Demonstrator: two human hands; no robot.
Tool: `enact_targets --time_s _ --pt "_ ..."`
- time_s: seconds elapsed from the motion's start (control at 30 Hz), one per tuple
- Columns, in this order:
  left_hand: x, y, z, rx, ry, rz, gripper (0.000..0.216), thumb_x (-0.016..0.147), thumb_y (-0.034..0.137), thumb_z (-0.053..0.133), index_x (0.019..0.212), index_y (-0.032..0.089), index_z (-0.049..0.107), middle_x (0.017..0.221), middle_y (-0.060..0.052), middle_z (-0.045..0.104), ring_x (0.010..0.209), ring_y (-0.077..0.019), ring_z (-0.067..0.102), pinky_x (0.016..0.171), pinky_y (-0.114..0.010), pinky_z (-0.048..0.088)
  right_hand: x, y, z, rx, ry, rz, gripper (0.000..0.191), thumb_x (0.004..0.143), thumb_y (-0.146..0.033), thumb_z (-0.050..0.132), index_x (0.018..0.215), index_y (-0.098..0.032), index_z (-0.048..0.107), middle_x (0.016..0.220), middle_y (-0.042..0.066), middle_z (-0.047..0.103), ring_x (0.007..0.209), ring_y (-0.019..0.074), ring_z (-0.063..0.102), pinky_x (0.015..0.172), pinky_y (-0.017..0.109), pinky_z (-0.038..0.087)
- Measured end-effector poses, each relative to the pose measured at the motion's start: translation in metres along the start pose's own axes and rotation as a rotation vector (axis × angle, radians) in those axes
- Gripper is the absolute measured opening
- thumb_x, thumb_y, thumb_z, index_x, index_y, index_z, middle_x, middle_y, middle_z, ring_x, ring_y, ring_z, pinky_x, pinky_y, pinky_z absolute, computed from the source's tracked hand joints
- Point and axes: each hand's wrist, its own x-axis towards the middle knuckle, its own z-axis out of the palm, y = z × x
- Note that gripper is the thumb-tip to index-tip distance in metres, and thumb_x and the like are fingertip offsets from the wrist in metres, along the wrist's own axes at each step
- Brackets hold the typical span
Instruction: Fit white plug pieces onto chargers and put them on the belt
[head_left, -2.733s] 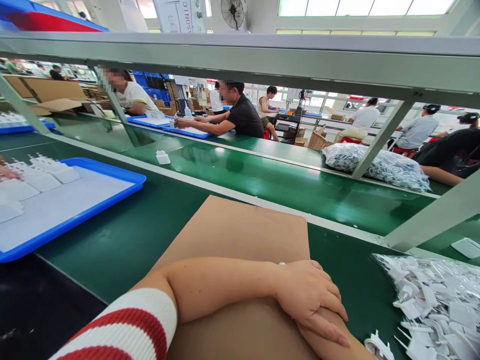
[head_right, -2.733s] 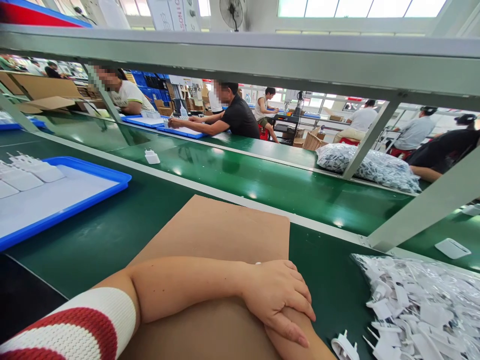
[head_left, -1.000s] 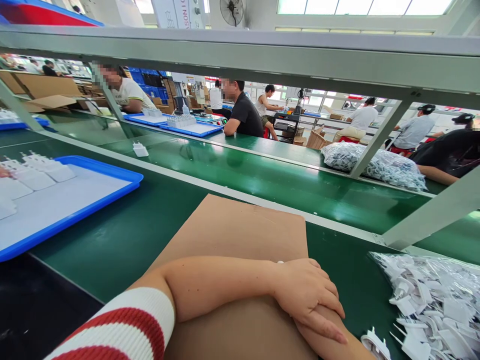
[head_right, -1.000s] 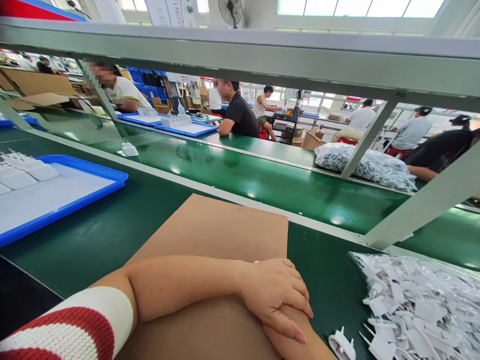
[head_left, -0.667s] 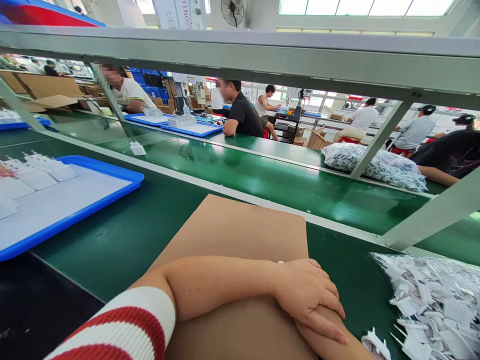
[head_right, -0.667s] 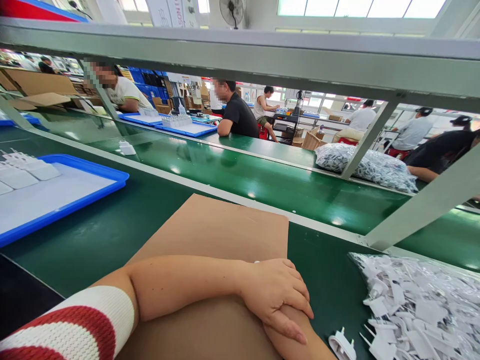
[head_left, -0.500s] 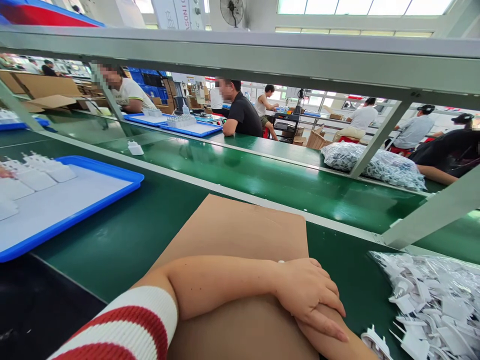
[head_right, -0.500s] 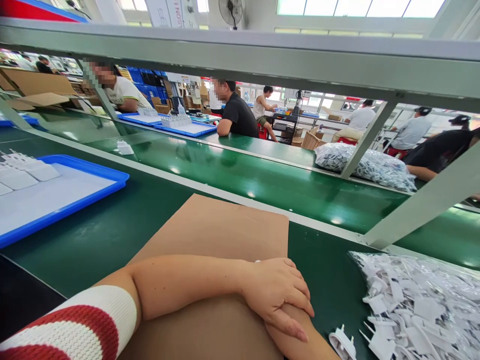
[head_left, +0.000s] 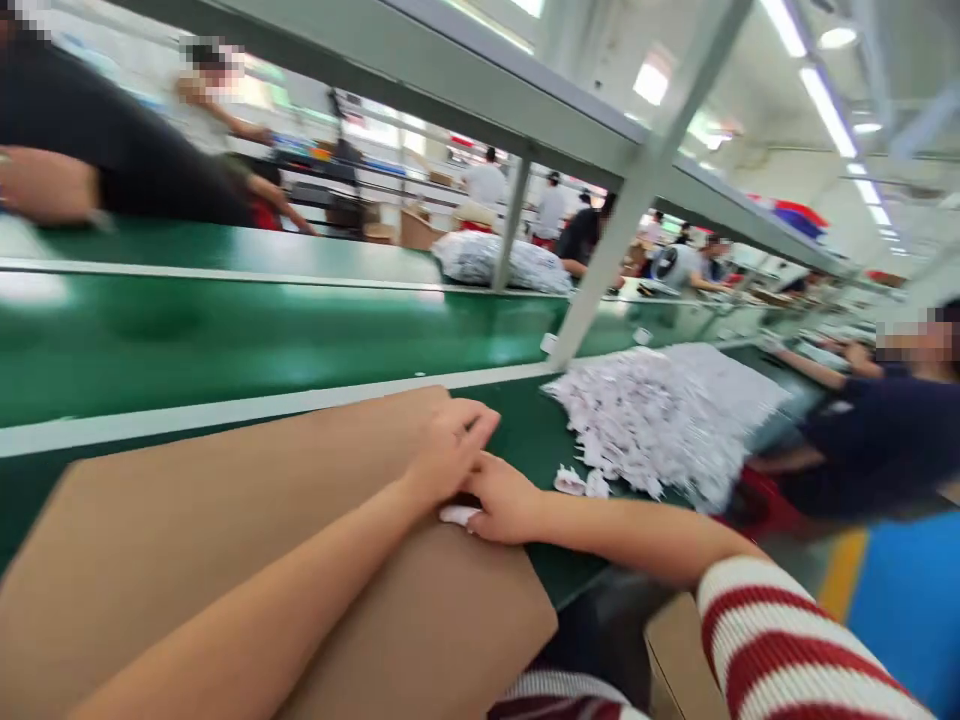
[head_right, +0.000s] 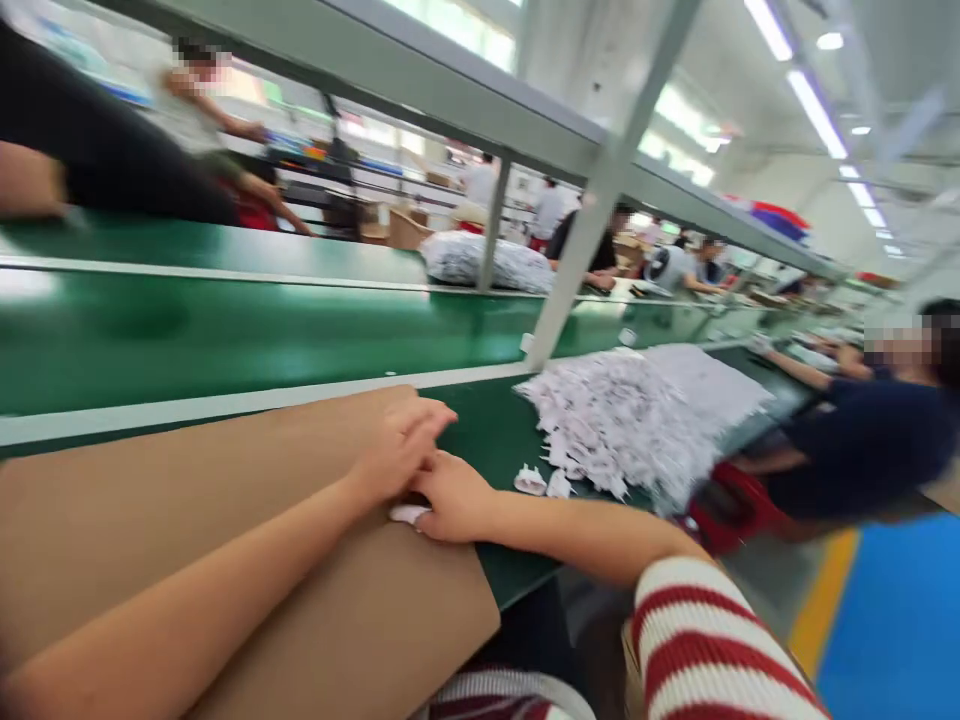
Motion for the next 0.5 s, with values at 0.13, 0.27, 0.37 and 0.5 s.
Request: enact_targets --time_s 0.13,0.27,0.37,0.5 --pt "0.014 -0.029 -0.007 -0.045 0.082 -0.311 0.05 0.089 0.06 0.045 0.083 0.02 0.074 0.084 -0.008 0.074 0.097 -0.0315 0.067 0.093 -0.043 0.05 -0.031 0.007 -0.029 -0.083 -0.024 0.142 0.055 0.094 -0.039 0.069 0.142 -0.016 0.055 0.123 0.014 0.061 0.112 0.028 0.059 0.098 0.044 0.054" --pt "0.01 -0.032 -0.007 -0.09 0.001 -0.485 0.053 0.087 0.064 0.044 0.088 0.021 0.076 0.077 -0.006 0.071 0.09 -0.0312 0.068 0.083 -0.04 0.051 -0.055 0.033 -0.069 -0.248 0.072 0.579 0.058 0.094 -0.029 0.066 0.149 -0.022 0.048 0.14 0.012 0.056 0.132 0.0249 0.051 0.115 0.04 0.042" --pt "0.009 -0.029 -0.004 -0.075 -0.067 -0.467 0.049 0.087 0.061 0.046 0.087 0.023 0.076 0.086 -0.006 0.074 0.097 -0.0315 0.068 0.085 -0.039 0.048 -0.07 0.064 -0.094 -0.35 0.118 0.896 0.048 0.089 -0.023 0.062 0.135 -0.013 0.056 0.13 0.017 0.06 0.124 0.031 0.056 0.108 0.045 0.045" --pt "0.011 -0.032 -0.001 -0.058 -0.092 -0.47 0.046 0.089 0.058 0.045 0.088 0.024 0.075 0.095 -0.007 0.077 0.101 -0.0316 0.068 0.086 -0.04 0.047 -0.085 0.098 -0.107 -0.469 0.175 1.171 0.051 0.08 -0.02 0.062 0.129 -0.011 0.054 0.135 0.023 0.055 0.129 0.039 0.05 0.11 0.05 0.04"
